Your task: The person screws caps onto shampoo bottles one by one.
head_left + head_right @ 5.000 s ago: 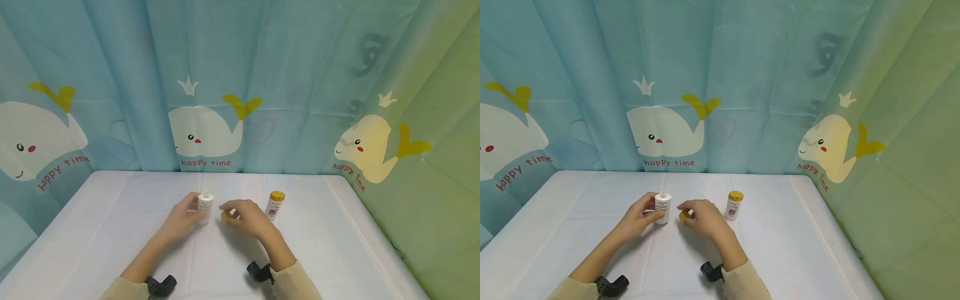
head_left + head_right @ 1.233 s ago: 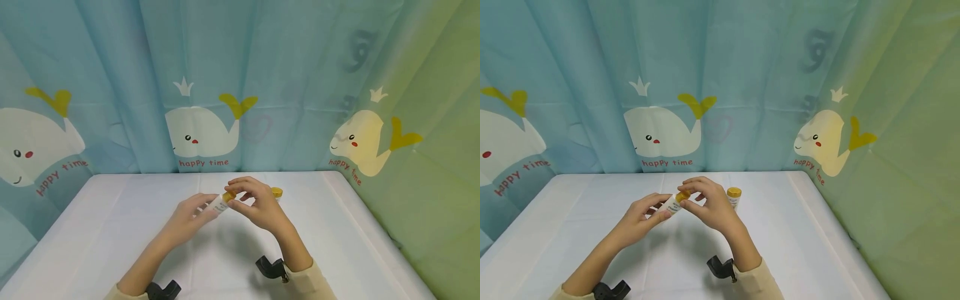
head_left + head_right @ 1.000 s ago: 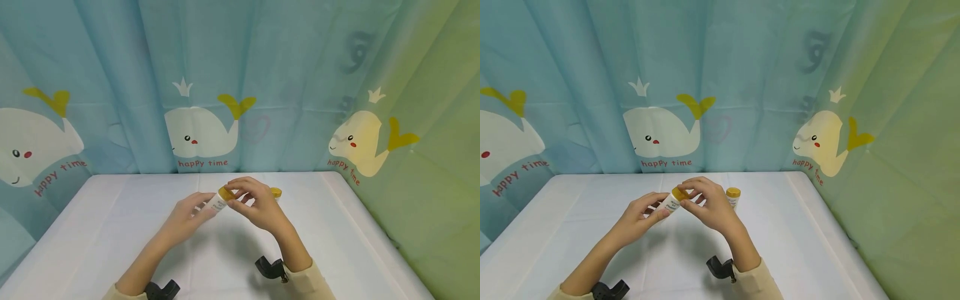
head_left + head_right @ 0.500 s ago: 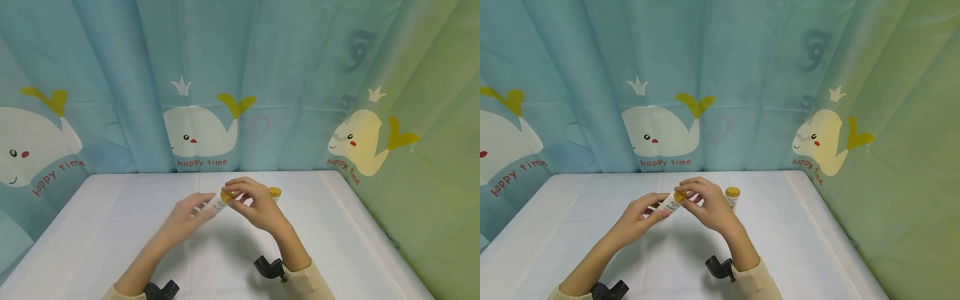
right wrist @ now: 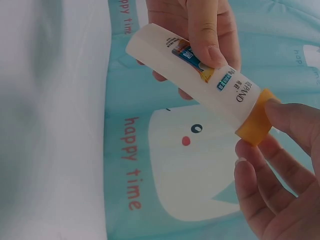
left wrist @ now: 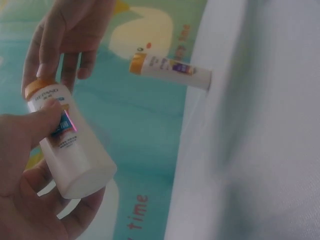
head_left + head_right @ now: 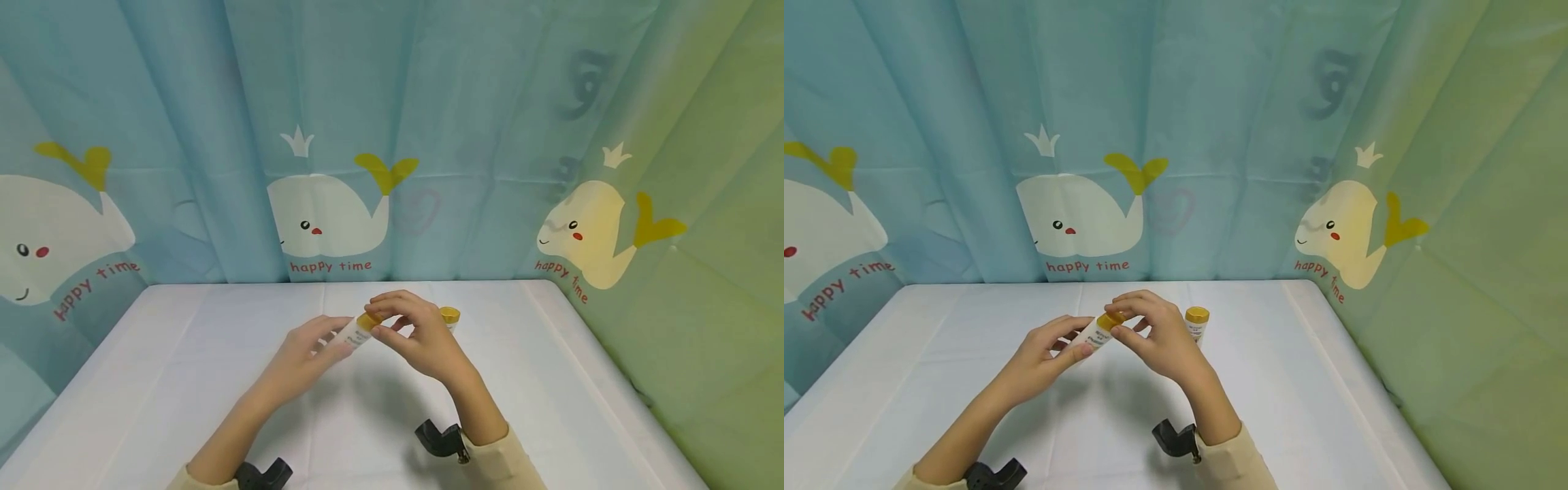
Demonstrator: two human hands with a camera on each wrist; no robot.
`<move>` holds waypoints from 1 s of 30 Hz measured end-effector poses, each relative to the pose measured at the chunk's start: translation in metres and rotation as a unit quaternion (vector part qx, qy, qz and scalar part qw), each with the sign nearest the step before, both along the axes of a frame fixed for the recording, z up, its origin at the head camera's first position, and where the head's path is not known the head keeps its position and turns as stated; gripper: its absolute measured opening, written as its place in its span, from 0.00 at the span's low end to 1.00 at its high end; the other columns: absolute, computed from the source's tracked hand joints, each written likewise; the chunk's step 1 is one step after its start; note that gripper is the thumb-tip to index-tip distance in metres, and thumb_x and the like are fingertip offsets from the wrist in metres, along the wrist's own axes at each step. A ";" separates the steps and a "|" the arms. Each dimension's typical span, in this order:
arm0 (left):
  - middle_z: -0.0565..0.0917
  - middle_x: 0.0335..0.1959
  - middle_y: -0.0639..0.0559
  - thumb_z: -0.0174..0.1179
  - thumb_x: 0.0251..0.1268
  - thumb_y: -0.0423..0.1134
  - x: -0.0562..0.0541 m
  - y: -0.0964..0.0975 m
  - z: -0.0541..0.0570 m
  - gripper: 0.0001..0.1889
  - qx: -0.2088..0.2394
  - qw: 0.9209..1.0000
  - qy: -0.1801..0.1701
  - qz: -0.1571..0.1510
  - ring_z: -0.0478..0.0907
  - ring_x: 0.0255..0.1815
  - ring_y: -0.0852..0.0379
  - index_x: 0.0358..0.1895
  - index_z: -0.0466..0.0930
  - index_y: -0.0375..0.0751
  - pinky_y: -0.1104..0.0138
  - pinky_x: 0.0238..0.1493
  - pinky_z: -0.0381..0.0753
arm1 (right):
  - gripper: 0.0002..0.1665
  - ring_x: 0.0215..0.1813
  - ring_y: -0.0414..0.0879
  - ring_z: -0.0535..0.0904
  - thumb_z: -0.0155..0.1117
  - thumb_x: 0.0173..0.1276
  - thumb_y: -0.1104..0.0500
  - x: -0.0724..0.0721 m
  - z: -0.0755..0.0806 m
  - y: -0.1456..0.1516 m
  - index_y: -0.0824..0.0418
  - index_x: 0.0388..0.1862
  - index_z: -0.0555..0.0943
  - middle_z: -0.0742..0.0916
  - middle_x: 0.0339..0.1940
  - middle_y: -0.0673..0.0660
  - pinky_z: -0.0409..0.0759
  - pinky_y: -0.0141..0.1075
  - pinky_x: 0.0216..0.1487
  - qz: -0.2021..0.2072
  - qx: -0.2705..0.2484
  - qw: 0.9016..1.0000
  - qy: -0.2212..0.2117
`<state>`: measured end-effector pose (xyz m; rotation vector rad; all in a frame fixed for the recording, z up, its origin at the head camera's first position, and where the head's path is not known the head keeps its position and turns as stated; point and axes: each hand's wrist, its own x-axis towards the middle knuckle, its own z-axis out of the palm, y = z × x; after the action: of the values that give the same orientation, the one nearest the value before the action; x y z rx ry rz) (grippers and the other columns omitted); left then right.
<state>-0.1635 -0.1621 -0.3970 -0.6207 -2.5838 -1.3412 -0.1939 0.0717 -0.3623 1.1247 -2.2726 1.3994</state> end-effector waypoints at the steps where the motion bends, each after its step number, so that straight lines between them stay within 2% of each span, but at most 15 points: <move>1: 0.83 0.49 0.61 0.62 0.70 0.49 0.000 0.000 0.001 0.19 -0.001 1.000 -0.001 0.002 0.78 0.48 0.60 0.62 0.78 0.56 0.62 0.46 0.82 | 0.15 0.48 0.43 0.85 0.70 0.66 0.61 0.000 0.000 0.000 0.53 0.52 0.85 0.85 0.55 0.49 0.84 0.35 0.41 -0.001 0.002 1.000 0.001; 8: 0.83 0.50 0.58 0.61 0.71 0.49 0.001 0.000 0.003 0.20 -0.003 1.000 -0.004 0.009 0.79 0.50 0.58 0.63 0.78 0.53 0.61 0.47 0.81 | 0.20 0.44 0.42 0.85 0.69 0.64 0.68 -0.002 0.000 0.000 0.53 0.54 0.85 0.85 0.56 0.48 0.84 0.34 0.39 -0.007 0.016 1.000 0.007; 12: 0.83 0.50 0.56 0.60 0.72 0.48 0.000 -0.001 0.002 0.21 0.002 1.000 -0.004 0.000 0.78 0.49 0.57 0.65 0.77 0.50 0.62 0.46 0.82 | 0.23 0.44 0.42 0.85 0.69 0.62 0.71 -0.002 -0.001 0.002 0.54 0.55 0.85 0.84 0.57 0.50 0.84 0.34 0.41 0.012 0.011 1.000 0.018; 15: 0.83 0.50 0.53 0.56 0.75 0.47 0.000 -0.002 0.001 0.21 0.009 1.000 -0.016 -0.022 0.78 0.49 0.56 0.67 0.76 0.47 0.63 0.45 0.82 | 0.22 0.43 0.43 0.85 0.70 0.62 0.71 -0.004 -0.003 0.003 0.57 0.55 0.85 0.85 0.56 0.53 0.85 0.34 0.42 0.044 -0.001 0.999 0.028; 17: 0.83 0.54 0.51 0.54 0.76 0.47 -0.002 -0.003 0.001 0.22 0.015 0.998 -0.036 -0.048 0.78 0.50 0.54 0.68 0.75 0.46 0.62 0.45 0.82 | 0.21 0.45 0.44 0.84 0.71 0.62 0.70 -0.005 -0.004 0.005 0.58 0.54 0.84 0.85 0.55 0.54 0.85 0.35 0.44 0.064 -0.007 0.997 0.032; 21: 0.81 0.60 0.46 0.52 0.78 0.45 -0.005 -0.008 -0.001 0.23 0.033 0.989 -0.090 -0.109 0.78 0.52 0.51 0.70 0.72 0.43 0.60 0.45 0.81 | 0.18 0.58 0.47 0.82 0.70 0.65 0.65 -0.008 -0.005 0.008 0.59 0.54 0.84 0.84 0.59 0.55 0.83 0.39 0.54 0.093 -0.001 0.995 0.021; 24: 0.82 0.59 0.44 0.51 0.78 0.44 -0.007 -0.011 -0.002 0.23 0.044 0.981 -0.113 -0.148 0.79 0.51 0.50 0.71 0.71 0.42 0.59 0.43 0.82 | 0.17 0.66 0.48 0.77 0.69 0.67 0.64 -0.009 -0.006 0.009 0.59 0.55 0.84 0.84 0.62 0.55 0.80 0.41 0.60 0.126 0.003 0.992 0.001; 27: 0.83 0.56 0.45 0.52 0.77 0.42 -0.009 -0.012 -0.005 0.22 0.059 0.976 -0.122 -0.174 0.80 0.48 0.51 0.69 0.73 0.43 0.60 0.41 0.83 | 0.17 0.65 0.49 0.78 0.68 0.67 0.65 -0.011 -0.008 0.009 0.60 0.55 0.84 0.85 0.60 0.56 0.81 0.42 0.59 0.158 -0.003 0.987 -0.006; 30: 0.84 0.53 0.48 0.54 0.76 0.39 -0.010 -0.011 -0.010 0.21 0.072 0.974 -0.113 -0.181 0.80 0.46 0.53 0.68 0.74 0.46 0.60 0.41 0.84 | 0.16 0.60 0.48 0.80 0.69 0.65 0.66 -0.013 -0.010 0.008 0.60 0.53 0.85 0.86 0.56 0.56 0.83 0.42 0.54 0.160 -0.013 0.987 0.004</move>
<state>-0.1733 -0.1727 -0.4066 -1.0037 -2.5987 -1.7878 -0.2064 0.0800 -0.3723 1.5379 -2.1293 1.5253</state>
